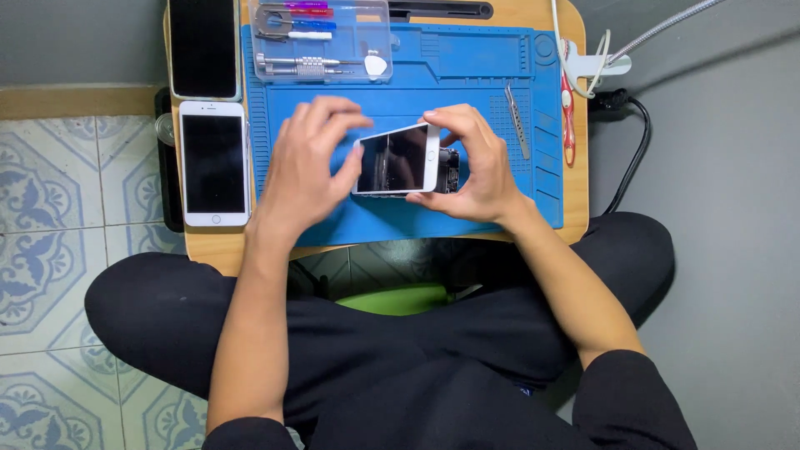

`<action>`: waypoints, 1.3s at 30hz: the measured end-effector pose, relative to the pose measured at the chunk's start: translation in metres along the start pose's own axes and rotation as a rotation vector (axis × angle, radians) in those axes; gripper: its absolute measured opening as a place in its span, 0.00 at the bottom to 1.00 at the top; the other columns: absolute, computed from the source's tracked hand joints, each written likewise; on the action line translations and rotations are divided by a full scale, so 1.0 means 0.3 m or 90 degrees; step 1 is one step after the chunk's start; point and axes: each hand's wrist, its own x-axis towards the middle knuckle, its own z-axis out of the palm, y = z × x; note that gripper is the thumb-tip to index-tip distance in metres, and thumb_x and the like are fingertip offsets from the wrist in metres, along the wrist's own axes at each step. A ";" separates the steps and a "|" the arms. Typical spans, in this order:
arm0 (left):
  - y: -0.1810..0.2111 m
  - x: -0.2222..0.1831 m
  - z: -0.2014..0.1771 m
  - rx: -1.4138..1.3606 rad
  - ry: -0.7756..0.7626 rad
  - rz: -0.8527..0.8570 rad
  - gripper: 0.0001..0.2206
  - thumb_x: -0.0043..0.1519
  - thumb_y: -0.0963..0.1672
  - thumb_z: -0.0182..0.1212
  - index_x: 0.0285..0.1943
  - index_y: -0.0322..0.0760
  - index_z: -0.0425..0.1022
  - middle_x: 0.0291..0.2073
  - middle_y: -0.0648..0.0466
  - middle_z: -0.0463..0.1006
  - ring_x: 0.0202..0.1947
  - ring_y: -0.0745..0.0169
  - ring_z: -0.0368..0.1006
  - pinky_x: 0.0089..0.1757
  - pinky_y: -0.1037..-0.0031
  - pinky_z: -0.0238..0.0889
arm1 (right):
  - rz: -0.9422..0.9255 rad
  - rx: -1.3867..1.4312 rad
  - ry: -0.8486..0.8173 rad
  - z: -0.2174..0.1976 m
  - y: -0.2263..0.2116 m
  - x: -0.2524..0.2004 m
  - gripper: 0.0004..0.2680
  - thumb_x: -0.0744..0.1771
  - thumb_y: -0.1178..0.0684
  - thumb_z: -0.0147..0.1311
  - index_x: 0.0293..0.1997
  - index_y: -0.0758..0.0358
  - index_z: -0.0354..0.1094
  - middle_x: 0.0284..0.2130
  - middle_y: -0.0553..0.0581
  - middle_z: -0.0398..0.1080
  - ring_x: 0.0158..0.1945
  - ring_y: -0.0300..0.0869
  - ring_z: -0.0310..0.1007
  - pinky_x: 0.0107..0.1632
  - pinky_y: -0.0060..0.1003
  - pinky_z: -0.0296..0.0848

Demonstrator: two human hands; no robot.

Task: Disassembling a smartphone to remove internal components using precision tools on a repair mat.

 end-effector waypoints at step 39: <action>-0.026 -0.076 0.149 -0.071 0.143 -0.203 0.13 0.69 0.39 0.66 0.29 0.35 0.75 0.17 0.52 0.69 0.21 0.46 0.71 0.27 0.67 0.63 | 0.251 -0.324 -0.286 0.034 -0.127 -0.095 0.25 0.62 0.40 0.69 0.64 0.59 0.70 0.41 0.53 0.63 0.45 0.51 0.72 0.43 0.50 0.80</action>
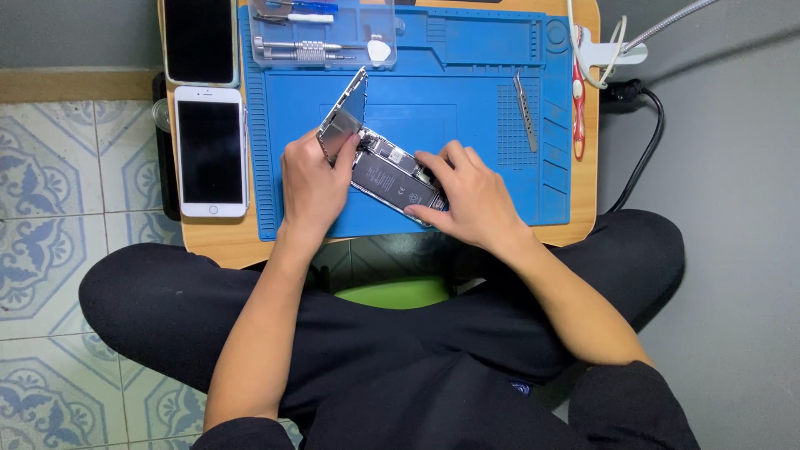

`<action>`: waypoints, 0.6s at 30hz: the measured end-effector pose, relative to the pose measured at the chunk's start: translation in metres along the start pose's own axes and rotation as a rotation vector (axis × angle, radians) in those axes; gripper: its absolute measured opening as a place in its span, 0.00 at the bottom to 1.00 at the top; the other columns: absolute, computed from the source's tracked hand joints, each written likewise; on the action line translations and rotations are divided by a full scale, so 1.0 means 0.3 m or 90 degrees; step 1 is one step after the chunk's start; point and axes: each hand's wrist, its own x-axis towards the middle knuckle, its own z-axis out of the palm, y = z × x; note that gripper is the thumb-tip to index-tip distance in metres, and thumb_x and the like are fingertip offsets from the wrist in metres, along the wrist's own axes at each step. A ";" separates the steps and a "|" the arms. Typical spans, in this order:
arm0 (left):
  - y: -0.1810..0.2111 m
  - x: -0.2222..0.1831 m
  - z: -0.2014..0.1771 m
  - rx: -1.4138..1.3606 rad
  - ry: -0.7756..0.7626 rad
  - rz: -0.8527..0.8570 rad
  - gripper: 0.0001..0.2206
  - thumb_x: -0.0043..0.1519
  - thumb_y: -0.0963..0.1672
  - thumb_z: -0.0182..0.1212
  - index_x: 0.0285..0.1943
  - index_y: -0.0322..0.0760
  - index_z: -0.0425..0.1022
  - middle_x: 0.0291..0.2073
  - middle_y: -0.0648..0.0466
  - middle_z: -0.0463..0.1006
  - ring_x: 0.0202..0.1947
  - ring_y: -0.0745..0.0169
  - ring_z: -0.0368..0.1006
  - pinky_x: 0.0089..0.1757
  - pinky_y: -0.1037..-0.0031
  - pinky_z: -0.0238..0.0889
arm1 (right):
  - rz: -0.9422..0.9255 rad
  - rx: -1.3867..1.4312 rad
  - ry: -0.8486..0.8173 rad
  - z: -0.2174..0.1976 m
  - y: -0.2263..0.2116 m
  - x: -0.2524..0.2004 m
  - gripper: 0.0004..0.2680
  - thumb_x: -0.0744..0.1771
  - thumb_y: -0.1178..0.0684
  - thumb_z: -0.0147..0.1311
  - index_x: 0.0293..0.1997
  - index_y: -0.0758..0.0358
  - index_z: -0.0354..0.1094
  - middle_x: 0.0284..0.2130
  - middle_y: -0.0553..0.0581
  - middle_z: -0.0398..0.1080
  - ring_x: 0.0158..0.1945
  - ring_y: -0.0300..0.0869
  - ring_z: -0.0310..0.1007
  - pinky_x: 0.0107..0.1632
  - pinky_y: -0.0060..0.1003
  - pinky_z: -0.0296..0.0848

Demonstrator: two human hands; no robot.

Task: Disassembling a smartphone to remove internal components using precision tools on a repair mat.

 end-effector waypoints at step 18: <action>-0.080 0.107 0.113 -0.096 0.008 0.122 0.11 0.64 0.34 0.69 0.31 0.40 0.77 0.25 0.55 0.79 0.27 0.45 0.76 0.30 0.68 0.66 | -0.024 0.080 0.058 0.055 0.047 0.012 0.19 0.67 0.42 0.63 0.64 0.54 0.71 0.33 0.53 0.68 0.31 0.52 0.77 0.33 0.50 0.77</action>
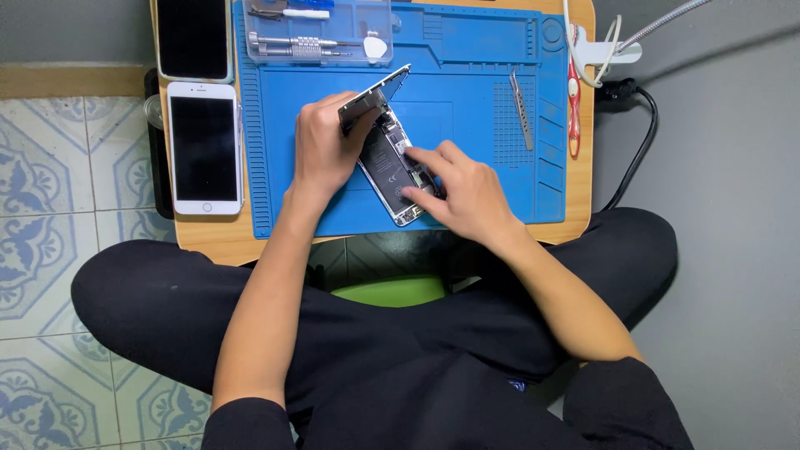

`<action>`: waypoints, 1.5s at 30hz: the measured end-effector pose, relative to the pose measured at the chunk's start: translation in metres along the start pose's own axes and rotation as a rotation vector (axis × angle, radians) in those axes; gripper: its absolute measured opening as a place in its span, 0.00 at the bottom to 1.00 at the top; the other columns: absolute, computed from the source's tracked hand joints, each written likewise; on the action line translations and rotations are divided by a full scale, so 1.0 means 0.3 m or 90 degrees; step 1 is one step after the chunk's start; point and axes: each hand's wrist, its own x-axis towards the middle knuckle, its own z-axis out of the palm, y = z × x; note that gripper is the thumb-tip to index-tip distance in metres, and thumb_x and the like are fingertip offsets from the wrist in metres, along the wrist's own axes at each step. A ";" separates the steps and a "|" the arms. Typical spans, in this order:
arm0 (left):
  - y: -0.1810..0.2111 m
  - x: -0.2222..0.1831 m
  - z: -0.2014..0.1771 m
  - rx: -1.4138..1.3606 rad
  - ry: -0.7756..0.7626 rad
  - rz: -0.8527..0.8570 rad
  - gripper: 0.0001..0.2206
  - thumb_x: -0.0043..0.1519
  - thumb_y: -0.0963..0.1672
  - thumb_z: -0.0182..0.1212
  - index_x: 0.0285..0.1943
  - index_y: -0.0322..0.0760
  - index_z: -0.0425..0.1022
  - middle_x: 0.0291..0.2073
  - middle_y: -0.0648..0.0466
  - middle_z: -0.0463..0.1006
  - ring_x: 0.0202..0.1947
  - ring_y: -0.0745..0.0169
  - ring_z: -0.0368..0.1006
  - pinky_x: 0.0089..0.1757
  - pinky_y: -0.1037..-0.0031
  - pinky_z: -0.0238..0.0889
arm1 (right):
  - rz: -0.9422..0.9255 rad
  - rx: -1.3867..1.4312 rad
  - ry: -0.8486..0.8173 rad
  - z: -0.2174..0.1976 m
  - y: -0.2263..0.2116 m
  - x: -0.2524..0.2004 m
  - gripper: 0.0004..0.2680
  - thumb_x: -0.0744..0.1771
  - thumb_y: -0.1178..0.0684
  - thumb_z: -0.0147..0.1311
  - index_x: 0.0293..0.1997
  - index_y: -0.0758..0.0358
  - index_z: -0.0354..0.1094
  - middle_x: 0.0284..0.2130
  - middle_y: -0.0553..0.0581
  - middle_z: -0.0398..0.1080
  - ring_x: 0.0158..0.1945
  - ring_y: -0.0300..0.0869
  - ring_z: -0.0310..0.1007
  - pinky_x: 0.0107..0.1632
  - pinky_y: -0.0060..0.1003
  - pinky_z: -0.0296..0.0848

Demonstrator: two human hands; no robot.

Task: Disassembling a smartphone to remove internal components using precision tools on a repair mat.

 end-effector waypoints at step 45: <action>0.112 -0.033 -0.234 -0.302 0.332 -0.441 0.24 0.58 0.47 0.75 0.58 0.31 0.71 0.54 0.47 0.82 0.55 0.58 0.80 0.55 0.69 0.77 | -0.089 -0.061 0.129 0.189 -0.154 0.047 0.32 0.62 0.24 0.67 0.63 0.56 0.66 0.55 0.61 0.70 0.48 0.53 0.76 0.31 0.48 0.77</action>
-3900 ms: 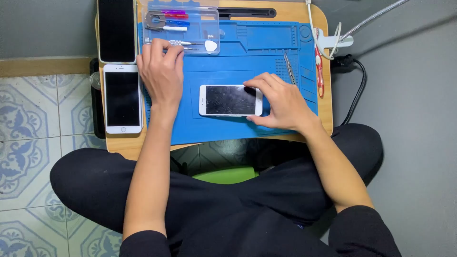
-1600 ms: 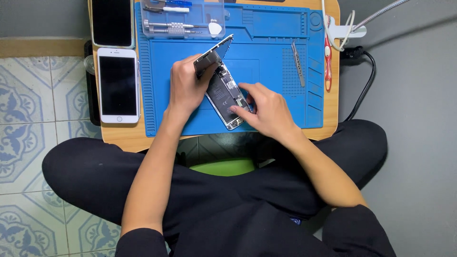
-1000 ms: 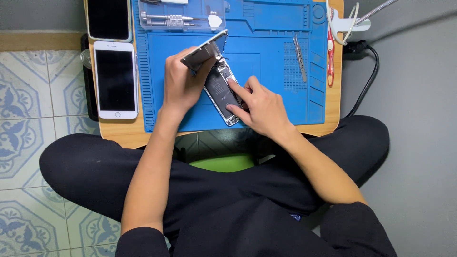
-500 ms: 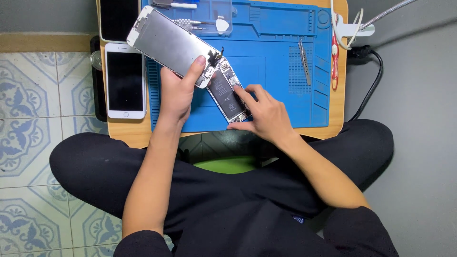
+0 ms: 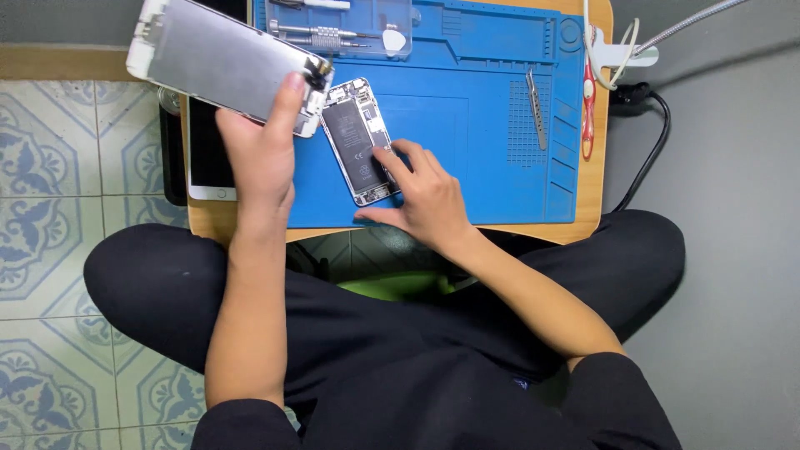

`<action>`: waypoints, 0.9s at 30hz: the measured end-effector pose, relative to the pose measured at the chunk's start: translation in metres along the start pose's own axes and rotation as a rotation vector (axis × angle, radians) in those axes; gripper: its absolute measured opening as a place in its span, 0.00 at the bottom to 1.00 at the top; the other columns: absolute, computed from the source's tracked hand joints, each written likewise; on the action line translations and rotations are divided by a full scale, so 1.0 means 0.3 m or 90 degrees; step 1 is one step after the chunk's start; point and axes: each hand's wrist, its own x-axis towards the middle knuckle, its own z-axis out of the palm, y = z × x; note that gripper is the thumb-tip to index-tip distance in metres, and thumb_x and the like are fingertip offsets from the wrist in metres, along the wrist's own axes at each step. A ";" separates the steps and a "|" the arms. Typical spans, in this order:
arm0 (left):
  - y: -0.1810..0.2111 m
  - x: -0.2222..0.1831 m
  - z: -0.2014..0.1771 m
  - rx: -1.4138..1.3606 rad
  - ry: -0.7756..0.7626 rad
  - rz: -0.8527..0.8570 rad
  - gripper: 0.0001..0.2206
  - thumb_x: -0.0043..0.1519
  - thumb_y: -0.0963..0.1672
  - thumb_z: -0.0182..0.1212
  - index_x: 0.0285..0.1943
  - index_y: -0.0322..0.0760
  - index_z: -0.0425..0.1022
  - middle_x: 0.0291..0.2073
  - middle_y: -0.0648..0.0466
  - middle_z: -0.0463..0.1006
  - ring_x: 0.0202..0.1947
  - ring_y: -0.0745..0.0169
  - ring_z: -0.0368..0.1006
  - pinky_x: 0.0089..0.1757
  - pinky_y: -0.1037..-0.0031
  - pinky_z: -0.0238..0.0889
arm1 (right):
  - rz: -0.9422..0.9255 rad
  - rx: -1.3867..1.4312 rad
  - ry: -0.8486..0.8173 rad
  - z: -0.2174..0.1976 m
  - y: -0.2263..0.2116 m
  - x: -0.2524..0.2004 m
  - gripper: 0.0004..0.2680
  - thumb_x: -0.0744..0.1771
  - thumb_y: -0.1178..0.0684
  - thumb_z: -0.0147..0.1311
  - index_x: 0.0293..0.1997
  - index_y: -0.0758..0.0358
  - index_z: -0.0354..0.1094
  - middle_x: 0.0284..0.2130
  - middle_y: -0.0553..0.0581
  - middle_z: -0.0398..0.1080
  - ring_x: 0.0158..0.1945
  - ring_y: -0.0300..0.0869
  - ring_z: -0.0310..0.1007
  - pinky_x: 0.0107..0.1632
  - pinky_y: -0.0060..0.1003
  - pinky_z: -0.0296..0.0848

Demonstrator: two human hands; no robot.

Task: Disassembling a smartphone to remove internal components using precision tools on a repair mat.

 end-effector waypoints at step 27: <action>0.048 0.001 -0.046 0.113 0.027 0.107 0.19 0.61 0.48 0.73 0.53 0.32 0.76 0.48 0.47 0.83 0.51 0.57 0.82 0.50 0.67 0.78 | 0.019 0.004 0.053 0.043 -0.160 0.135 0.24 0.68 0.31 0.59 0.65 0.57 0.68 0.54 0.57 0.70 0.44 0.50 0.68 0.39 0.44 0.64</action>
